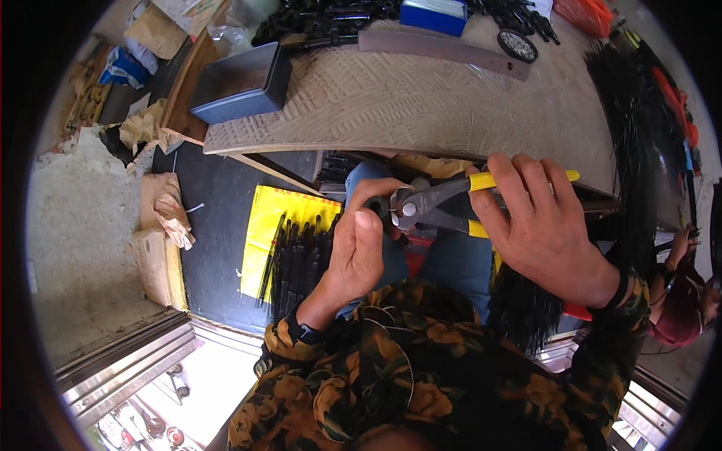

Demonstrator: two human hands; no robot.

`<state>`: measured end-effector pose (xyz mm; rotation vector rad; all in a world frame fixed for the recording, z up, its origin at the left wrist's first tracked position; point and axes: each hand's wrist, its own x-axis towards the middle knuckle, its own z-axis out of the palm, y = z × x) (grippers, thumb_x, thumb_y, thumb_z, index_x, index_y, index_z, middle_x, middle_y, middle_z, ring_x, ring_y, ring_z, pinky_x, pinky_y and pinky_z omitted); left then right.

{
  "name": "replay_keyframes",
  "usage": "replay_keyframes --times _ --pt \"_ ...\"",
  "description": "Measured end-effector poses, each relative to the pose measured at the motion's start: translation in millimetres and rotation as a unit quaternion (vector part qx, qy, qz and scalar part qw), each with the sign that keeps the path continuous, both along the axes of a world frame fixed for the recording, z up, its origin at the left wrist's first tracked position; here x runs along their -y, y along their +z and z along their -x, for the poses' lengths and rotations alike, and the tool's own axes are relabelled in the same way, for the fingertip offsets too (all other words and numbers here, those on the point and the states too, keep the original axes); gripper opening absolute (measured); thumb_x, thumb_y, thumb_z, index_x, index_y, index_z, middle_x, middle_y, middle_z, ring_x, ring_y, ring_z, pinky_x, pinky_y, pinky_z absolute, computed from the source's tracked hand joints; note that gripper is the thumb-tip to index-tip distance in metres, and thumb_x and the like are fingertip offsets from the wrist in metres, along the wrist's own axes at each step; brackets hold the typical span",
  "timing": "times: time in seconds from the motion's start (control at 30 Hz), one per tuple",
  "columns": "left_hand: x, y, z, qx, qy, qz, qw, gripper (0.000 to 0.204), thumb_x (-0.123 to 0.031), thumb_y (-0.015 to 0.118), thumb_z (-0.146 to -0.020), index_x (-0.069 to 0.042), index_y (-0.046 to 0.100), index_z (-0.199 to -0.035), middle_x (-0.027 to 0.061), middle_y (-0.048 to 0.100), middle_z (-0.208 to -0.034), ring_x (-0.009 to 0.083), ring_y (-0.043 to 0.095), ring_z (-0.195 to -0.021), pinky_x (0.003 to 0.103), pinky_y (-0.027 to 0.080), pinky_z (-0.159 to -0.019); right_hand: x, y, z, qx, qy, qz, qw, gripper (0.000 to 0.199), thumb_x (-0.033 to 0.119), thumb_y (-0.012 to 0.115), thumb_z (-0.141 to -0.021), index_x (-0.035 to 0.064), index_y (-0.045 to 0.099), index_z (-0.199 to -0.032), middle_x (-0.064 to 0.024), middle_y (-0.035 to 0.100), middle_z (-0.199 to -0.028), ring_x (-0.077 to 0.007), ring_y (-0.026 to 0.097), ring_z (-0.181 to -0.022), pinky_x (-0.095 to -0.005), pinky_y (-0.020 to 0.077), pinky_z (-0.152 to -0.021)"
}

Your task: Assemble umbrella frame components by inserting ribs into a central hub and securing them with pliers.

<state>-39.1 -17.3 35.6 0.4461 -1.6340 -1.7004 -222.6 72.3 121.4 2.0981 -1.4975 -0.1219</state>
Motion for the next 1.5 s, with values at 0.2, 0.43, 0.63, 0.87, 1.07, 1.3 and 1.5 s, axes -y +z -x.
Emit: replay_keyframes --times 0.2,0.43,0.63,0.87,1.07,1.3,1.5 --pt "-10 5 4 0.095 0.058 0.081 0.990 0.061 -0.051 0.017 -0.091 0.000 0.042 -0.113 0.0035 0.046 -0.073 0.0084 0.042 -0.065 0.023 0.034 -0.058 2 -15 13 0.122 0.028 -0.155 0.980 0.020 0.019 0.058 -0.071 0.0026 0.053 -0.083 -0.0112 0.047 -0.089 -0.0250 0.052 -0.083 -0.0362 0.0453 -0.069" --pt "4 -11 -1 0.025 -0.055 -0.014 0.998 0.061 -0.053 0.027 -0.090 -0.001 0.045 -0.117 0.0027 0.049 -0.085 0.0079 0.044 -0.070 0.022 0.037 -0.061 7 -11 26 0.239 0.076 -0.178 0.952 0.026 0.011 0.059 -0.071 0.0026 0.050 -0.094 -0.0125 0.048 -0.094 -0.0268 0.054 -0.082 -0.0387 0.0468 -0.064" --pt "9 -6 -2 -0.014 -0.138 -0.009 0.990 0.062 -0.056 0.028 -0.089 0.000 0.047 -0.103 0.0042 0.048 -0.078 0.0088 0.043 -0.070 0.022 0.036 -0.064 10 26 37 0.592 -0.118 -0.590 0.536 0.017 0.004 0.049 -0.084 0.0010 0.042 -0.099 -0.0106 0.056 -0.091 -0.0174 0.061 -0.073 -0.0294 0.0483 -0.062" --pt "-1 16 3 0.061 -0.105 0.052 0.991 0.064 -0.059 0.021 -0.088 -0.001 0.047 -0.096 0.0033 0.046 -0.072 0.0097 0.040 -0.066 0.025 0.034 -0.065 9 40 41 0.506 -0.112 -0.590 0.619 0.014 0.004 0.047 -0.086 0.0009 0.041 -0.099 -0.0096 0.057 -0.084 -0.0151 0.061 -0.067 -0.0276 0.0488 -0.057" --pt "4 -2 8 0.021 -0.078 0.063 0.995 0.051 -0.048 0.028 -0.092 -0.002 0.045 -0.108 0.0021 0.041 -0.079 0.0081 0.037 -0.065 0.021 0.033 -0.062 12 12 38 0.505 -0.033 -0.548 0.665 0.020 0.006 0.052 -0.084 0.0033 0.040 -0.099 -0.0110 0.056 -0.080 -0.0224 0.060 -0.072 -0.0328 0.0441 -0.060" --pt "58 56 -112 -0.256 0.268 0.011 0.929 0.065 -0.055 0.035 -0.087 0.001 0.041 -0.120 0.0004 0.042 -0.069 0.0111 0.039 -0.056 0.024 0.035 -0.053 14 -40 110 0.278 -0.198 -0.115 0.933 0.028 0.023 0.058 -0.082 0.0055 0.047 -0.102 -0.0175 0.055 -0.092 -0.0392 0.056 -0.081 -0.0415 0.0432 -0.064" --pt "20 100 -250 -0.370 0.236 0.204 0.875 0.051 -0.055 0.059 -0.074 -0.006 0.055 -0.087 -0.0033 0.045 -0.056 0.0051 0.039 -0.046 0.022 0.032 -0.046 17 -77 170 0.182 -0.229 -0.073 0.953 0.029 0.023 0.052 -0.087 0.0020 0.048 -0.106 -0.0192 0.052 -0.102 -0.0379 0.054 -0.092 -0.0396 0.0432 -0.075"
